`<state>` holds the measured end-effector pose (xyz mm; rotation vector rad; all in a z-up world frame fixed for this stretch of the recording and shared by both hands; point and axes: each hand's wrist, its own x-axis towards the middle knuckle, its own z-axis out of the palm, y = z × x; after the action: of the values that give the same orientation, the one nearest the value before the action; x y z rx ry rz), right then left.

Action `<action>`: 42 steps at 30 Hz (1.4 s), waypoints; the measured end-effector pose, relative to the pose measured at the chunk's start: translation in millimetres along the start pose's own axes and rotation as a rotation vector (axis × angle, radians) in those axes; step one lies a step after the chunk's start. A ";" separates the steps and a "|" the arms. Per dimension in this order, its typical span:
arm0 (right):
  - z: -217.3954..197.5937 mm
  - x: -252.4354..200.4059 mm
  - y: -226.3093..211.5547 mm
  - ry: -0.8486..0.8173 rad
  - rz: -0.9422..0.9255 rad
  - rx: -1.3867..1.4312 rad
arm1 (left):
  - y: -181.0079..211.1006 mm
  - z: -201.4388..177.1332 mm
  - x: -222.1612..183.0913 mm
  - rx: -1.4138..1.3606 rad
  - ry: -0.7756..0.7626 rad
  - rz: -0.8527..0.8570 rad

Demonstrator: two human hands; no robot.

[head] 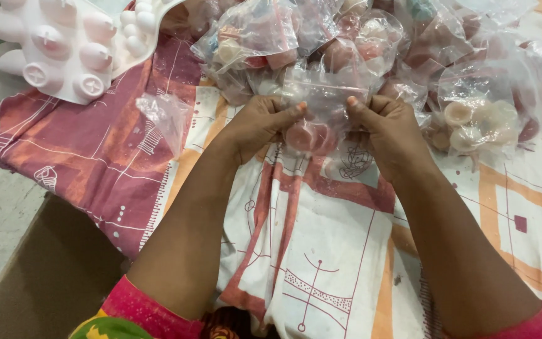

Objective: The person sorts plastic bags containing small colored wax items from a table into a cardboard box on the floor.

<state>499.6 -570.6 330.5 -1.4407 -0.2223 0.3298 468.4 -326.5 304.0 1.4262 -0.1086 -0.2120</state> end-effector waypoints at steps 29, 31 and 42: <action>1.7 2.1 16.4 -0.024 -0.380 -0.732 | 0.0 -7.5 0.8 0.385 0.178 0.272; 2.9 0.9 15.1 0.013 -0.332 -0.848 | -3.1 -9.8 2.0 0.530 0.224 0.215; 7.1 -0.7 6.4 0.041 -0.370 -0.782 | -5.8 -14.0 7.4 0.351 0.202 0.250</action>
<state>495.9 -563.6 325.1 -2.1232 -0.6227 -0.1155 477.9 -315.3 295.8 1.7576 -0.1628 0.1656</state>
